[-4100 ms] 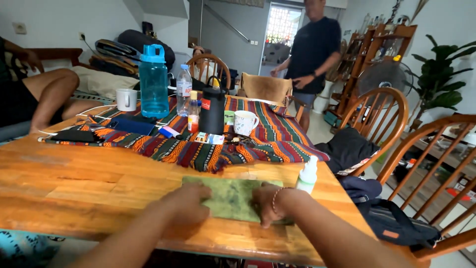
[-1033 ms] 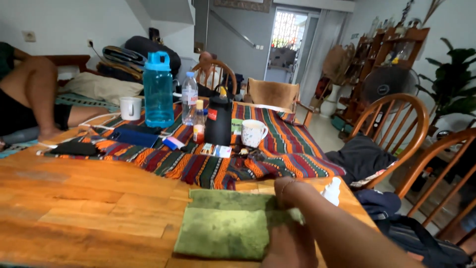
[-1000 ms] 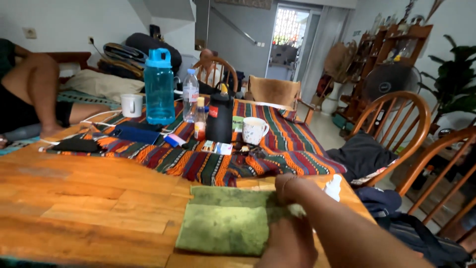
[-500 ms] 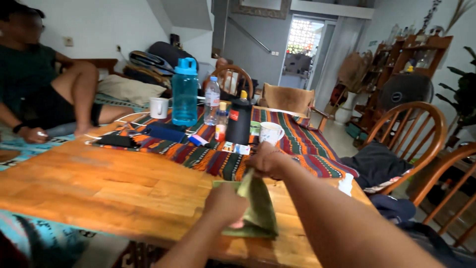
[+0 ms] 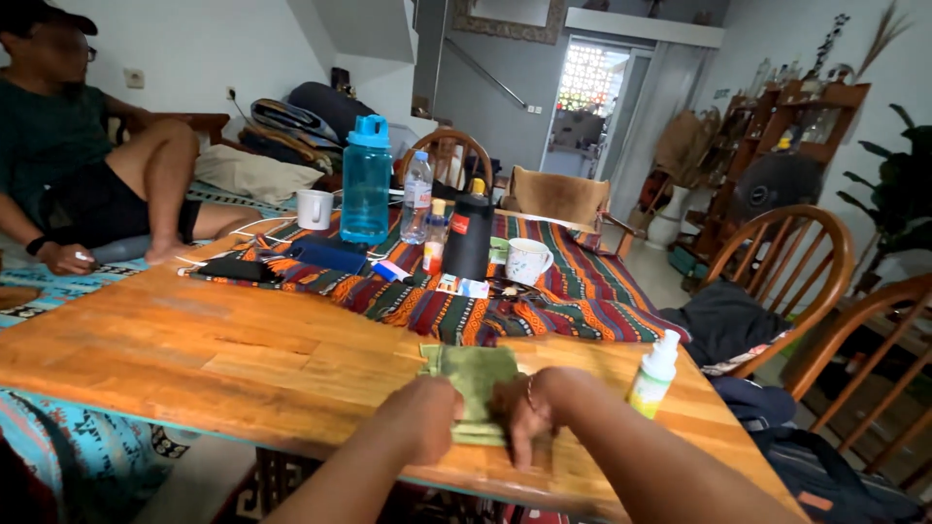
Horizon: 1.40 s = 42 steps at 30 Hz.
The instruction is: Wiping a wooden table using a cloth and a spray bottle.
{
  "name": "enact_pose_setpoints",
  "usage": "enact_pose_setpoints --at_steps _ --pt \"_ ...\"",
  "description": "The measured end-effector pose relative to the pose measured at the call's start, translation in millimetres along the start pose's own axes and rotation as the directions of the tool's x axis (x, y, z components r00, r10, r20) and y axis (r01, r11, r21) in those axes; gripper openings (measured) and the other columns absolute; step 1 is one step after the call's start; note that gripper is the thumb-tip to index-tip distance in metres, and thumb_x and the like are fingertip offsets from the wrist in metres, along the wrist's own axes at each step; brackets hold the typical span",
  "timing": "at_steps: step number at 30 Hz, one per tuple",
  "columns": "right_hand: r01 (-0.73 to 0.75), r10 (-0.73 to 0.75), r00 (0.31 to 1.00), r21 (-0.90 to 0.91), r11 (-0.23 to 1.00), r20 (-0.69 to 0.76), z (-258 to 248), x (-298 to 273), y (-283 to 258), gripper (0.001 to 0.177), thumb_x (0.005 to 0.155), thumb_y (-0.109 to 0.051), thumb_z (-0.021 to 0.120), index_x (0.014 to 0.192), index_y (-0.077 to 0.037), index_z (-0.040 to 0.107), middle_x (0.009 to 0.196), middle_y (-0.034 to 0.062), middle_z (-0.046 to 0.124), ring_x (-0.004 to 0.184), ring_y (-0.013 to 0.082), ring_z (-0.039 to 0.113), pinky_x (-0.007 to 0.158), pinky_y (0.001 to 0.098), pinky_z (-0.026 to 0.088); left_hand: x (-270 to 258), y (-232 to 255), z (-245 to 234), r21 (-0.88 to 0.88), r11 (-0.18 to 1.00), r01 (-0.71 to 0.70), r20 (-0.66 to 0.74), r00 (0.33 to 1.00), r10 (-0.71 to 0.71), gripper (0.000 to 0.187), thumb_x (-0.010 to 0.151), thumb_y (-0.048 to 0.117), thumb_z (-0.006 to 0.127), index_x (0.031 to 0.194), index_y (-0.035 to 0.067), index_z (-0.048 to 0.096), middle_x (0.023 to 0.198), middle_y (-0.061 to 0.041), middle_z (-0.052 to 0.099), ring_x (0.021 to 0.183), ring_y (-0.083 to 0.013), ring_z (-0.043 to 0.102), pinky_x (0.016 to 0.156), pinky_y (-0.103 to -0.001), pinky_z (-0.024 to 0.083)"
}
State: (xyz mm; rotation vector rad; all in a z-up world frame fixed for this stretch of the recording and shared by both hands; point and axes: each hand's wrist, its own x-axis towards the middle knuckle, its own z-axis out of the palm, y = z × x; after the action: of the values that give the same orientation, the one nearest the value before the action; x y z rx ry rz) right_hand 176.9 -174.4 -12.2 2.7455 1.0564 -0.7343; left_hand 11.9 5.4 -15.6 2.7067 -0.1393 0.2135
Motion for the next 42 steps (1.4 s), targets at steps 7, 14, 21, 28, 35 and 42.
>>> enact_pose_setpoints --at_steps 7,14,21,28,35,42 --pt "0.129 -0.169 0.935 -0.143 0.981 -0.314 -6 -40 3 0.034 0.074 -0.023 0.074 0.102 -0.004 0.076 0.103 0.018 0.077 0.095 0.0355 0.072 0.081 0.0434 0.056 -4 16 -20 0.024 0.999 0.04 -0.044 0.998 -0.039 0.021 0.084 0.017 0.067 0.103 0.011 0.074 0.111 -0.018 0.07 0.109 -0.0384 0.066 0.094 -0.048 0.053" --pt "0.566 -0.841 0.517 -0.675 0.474 -0.157 -60 -29 53 0.045 0.06 -0.016 0.08 0.102 -0.004 0.071 0.114 0.0227 0.072 0.102 0.0417 0.069 0.089 0.042 0.057 62 -3 -60 -0.042 0.999 0.016 -0.057 0.998 -0.018 0.027 0.08 0.011 0.063 0.105 0.012 0.075 0.111 -0.02 0.071 0.11 -0.037 0.068 0.094 -0.046 0.054" --pt "0.039 0.174 0.511 0.225 0.973 -0.842 -22 15 40 0.038 0.08 -0.008 0.07 0.117 -0.001 0.059 0.104 0.0261 0.07 0.102 0.0414 0.068 0.091 0.0458 0.054 49 9 -36 -0.032 0.999 0.027 -0.406 0.913 -0.037 0.046 0.087 0.019 0.069 0.128 0.003 0.055 0.126 -0.023 0.063 0.12 -0.0412 0.059 0.101 -0.049 0.048" --pt "0.403 -0.162 0.643 0.15 0.903 -0.749 24 -6 -5 0.031 0.077 -0.008 0.065 0.108 -0.006 0.069 0.103 0.0213 0.074 0.096 0.0364 0.072 0.086 0.0424 0.058 31 19 30 0.245 0.969 0.013 -0.216 0.976 0.041 0.059 0.098 0.04 0.051 0.149 0.013 0.041 0.16 -0.023 0.03 0.149 -0.0375 0.028 0.117 -0.053 0.029" --pt "0.168 -0.009 0.725 0.163 0.972 -0.688 22 -26 -1 0.033 0.087 -0.023 0.067 0.118 -0.013 0.07 0.108 0.0215 0.072 0.101 0.0417 0.068 0.091 0.0453 0.054 9 35 20 0.246 0.966 0.084 0.152 0.981 -0.124 0.075 0.096 0.058 0.039 0.159 0.019 0.028 0.17 -0.01 0.015 0.158 -0.0317 0.009 0.125 -0.057 0.005" --pt "-0.087 0.105 0.054 0.1 0.991 -0.993 -56 -131 27 0.028 0.086 -0.025 0.069 0.109 -0.009 0.064 0.106 0.0151 0.067 0.107 0.0383 0.06 0.091 0.0508 0.046 35 56 25 0.293 0.956 0.015 0.16 0.985 -0.065 0.083 0.099 0.065 0.04 0.162 0.014 0.023 0.171 -0.014 0.013 0.159 -0.0327 0.007 0.129 -0.051 0.006"
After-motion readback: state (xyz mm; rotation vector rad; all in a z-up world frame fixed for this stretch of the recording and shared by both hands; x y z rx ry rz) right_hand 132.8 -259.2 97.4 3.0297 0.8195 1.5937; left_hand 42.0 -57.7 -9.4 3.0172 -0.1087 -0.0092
